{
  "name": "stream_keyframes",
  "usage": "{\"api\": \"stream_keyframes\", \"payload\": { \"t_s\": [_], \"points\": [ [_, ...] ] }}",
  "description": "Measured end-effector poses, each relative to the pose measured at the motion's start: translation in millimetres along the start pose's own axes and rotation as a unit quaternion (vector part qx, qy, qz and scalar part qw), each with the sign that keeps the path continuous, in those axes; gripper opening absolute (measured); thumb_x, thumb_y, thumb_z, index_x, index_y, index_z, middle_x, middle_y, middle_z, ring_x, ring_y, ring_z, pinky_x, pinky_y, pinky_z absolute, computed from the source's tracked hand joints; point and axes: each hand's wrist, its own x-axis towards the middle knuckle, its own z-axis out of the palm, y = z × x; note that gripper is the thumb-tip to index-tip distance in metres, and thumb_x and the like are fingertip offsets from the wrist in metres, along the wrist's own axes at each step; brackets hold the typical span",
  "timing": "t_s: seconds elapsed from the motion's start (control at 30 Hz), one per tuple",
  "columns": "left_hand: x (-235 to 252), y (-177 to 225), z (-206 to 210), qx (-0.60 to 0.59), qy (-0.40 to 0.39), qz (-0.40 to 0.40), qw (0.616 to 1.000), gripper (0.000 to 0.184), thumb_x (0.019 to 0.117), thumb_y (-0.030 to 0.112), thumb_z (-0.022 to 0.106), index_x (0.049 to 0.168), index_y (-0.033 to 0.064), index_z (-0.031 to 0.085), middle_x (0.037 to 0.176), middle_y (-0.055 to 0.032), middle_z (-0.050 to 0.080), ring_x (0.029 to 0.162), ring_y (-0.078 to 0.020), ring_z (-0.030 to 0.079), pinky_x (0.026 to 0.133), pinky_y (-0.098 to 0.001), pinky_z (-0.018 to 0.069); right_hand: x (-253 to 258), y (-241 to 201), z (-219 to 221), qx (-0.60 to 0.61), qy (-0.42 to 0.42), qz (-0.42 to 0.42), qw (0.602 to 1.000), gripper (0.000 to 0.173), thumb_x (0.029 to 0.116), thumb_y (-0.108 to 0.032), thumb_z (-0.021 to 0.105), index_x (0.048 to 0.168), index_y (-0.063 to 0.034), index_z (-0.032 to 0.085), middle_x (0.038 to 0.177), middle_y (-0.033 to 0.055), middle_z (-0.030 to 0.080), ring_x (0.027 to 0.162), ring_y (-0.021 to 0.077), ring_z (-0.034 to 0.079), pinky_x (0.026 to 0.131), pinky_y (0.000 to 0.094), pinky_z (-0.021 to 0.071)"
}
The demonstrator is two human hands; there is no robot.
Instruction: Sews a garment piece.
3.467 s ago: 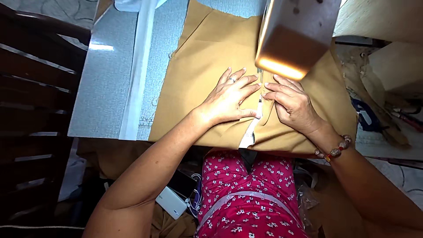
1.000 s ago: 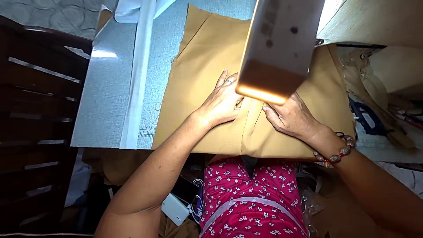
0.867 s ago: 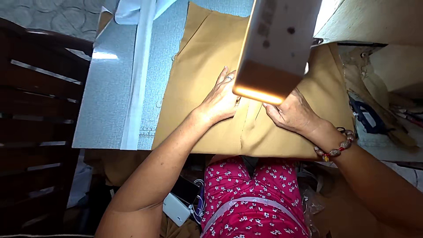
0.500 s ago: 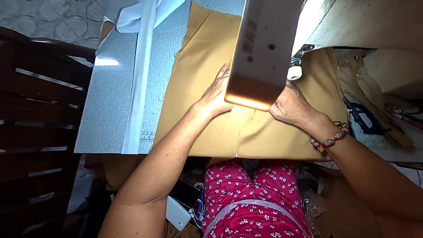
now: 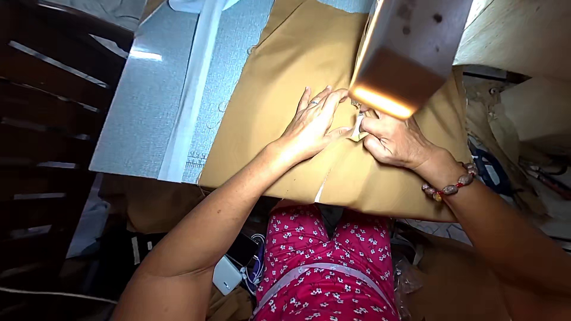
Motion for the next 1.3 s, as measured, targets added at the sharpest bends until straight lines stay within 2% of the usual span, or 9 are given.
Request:
{"api": "stream_keyframes", "payload": {
  "t_s": [0.1, 0.17, 0.27, 0.37, 0.5, 0.7, 0.83, 0.97, 1.3],
  "points": [
    [-1, 0, 1, 0.034, -0.004, 0.015, 0.999, 0.065, 0.0957, 0.047, 0.063, 0.143, 0.0036, 0.053, 0.150, -0.0135, 0.055, 0.151, -0.0394, 0.035, 0.121, -0.0699, 0.0103, -8, -3, -10, 0.014, -0.010, -0.092, 0.996, 0.040, 0.0953, -0.023, 0.042, 0.061, -0.0063, 0.055, 0.072, 0.0143, 0.058, 0.082, 0.0353, 0.061, 0.078, 0.0505, 0.0461],
    [-3, -2, 3, 0.050, 0.003, 0.039, 0.998, 0.059, 0.0935, 0.052, 0.063, 0.132, 0.0081, 0.065, 0.149, -0.0145, 0.056, 0.149, -0.0425, 0.036, 0.119, -0.0724, 0.0128, -19, -8, -12, 0.043, 0.002, -0.065, 0.997, 0.044, 0.0987, -0.022, 0.040, 0.061, -0.0061, 0.055, 0.061, 0.0098, 0.053, 0.068, 0.0291, 0.058, 0.070, 0.0436, 0.0445],
    [-4, -2, 4, 0.065, -0.002, 0.054, 0.996, 0.054, 0.0924, 0.057, 0.063, 0.129, 0.0170, 0.071, 0.151, -0.0143, 0.054, 0.150, -0.0444, 0.034, 0.118, -0.0731, 0.0129, -29, -34, -27, 0.067, 0.006, 0.122, 0.990, 0.035, 0.1034, -0.022, 0.045, 0.083, -0.0020, 0.065, 0.067, 0.0085, 0.057, 0.062, 0.0185, 0.056, 0.061, 0.0336, 0.0438],
    [-6, -1, 5, 0.064, 0.002, 0.064, 0.996, 0.052, 0.0936, 0.057, 0.061, 0.128, 0.0204, 0.072, 0.150, -0.0163, 0.055, 0.148, -0.0473, 0.035, 0.117, -0.0751, 0.0130, -25, -57, -27, 0.069, 0.024, 0.266, 0.961, 0.034, 0.1018, -0.035, 0.056, 0.108, -0.0032, 0.068, 0.063, 0.0018, 0.049, 0.050, 0.0105, 0.041, 0.046, 0.0266, 0.0337],
    [-7, -1, 5, 0.072, -0.003, 0.059, 0.996, 0.053, 0.0942, 0.060, 0.059, 0.131, 0.0238, 0.071, 0.150, -0.0167, 0.054, 0.148, -0.0470, 0.035, 0.117, -0.0748, 0.0126, -11, -69, -19, 0.053, 0.031, 0.312, 0.948, 0.036, 0.0980, -0.026, 0.066, 0.126, -0.0023, 0.065, 0.079, 0.0089, 0.060, 0.060, 0.0191, 0.051, 0.055, 0.0361, 0.0424],
    [-6, 0, 4, 0.076, -0.009, 0.057, 0.995, 0.053, 0.0941, 0.059, 0.059, 0.132, 0.0241, 0.071, 0.151, -0.0167, 0.054, 0.149, -0.0462, 0.034, 0.117, -0.0747, 0.0126, -12, -69, -2, -0.051, 0.069, 0.244, 0.966, 0.023, 0.0970, -0.006, 0.062, 0.116, -0.0022, 0.076, 0.086, 0.0145, 0.065, 0.068, 0.0265, 0.064, 0.058, 0.0392, 0.0497],
    [-6, 1, 5, 0.072, -0.005, 0.049, 0.996, 0.059, 0.0924, 0.060, 0.060, 0.134, 0.0187, 0.067, 0.149, -0.0145, 0.055, 0.149, -0.0442, 0.035, 0.117, -0.0746, 0.0125, -12, -66, -1, -0.080, 0.056, 0.213, 0.972, 0.021, 0.0958, -0.003, 0.062, 0.111, -0.0013, 0.077, 0.084, 0.0149, 0.063, 0.068, 0.0282, 0.063, 0.059, 0.0400, 0.0498],
    [-5, 2, 3, 0.087, -0.039, 0.047, 0.994, 0.056, 0.0971, 0.060, 0.052, 0.140, 0.0274, 0.064, 0.154, -0.0155, 0.050, 0.152, -0.0438, 0.030, 0.118, -0.0749, 0.0090, -16, -61, -2, -0.078, 0.046, 0.192, 0.977, 0.019, 0.0955, -0.003, 0.062, 0.108, -0.0002, 0.076, 0.085, 0.0156, 0.062, 0.071, 0.0289, 0.062, 0.062, 0.0406, 0.0503],
    [-5, 2, 2, 0.089, -0.046, 0.040, 0.994, 0.056, 0.0968, 0.061, 0.052, 0.140, 0.0275, 0.065, 0.156, -0.0158, 0.048, 0.153, -0.0430, 0.028, 0.118, -0.0738, 0.0081, -34, -60, -6, -0.054, 0.093, 0.191, 0.976, 0.012, 0.0926, 0.000, 0.065, 0.099, 0.0035, 0.074, 0.086, 0.0183, 0.066, 0.077, 0.0286, 0.066, 0.069, 0.0347, 0.0540]
  ]
}}
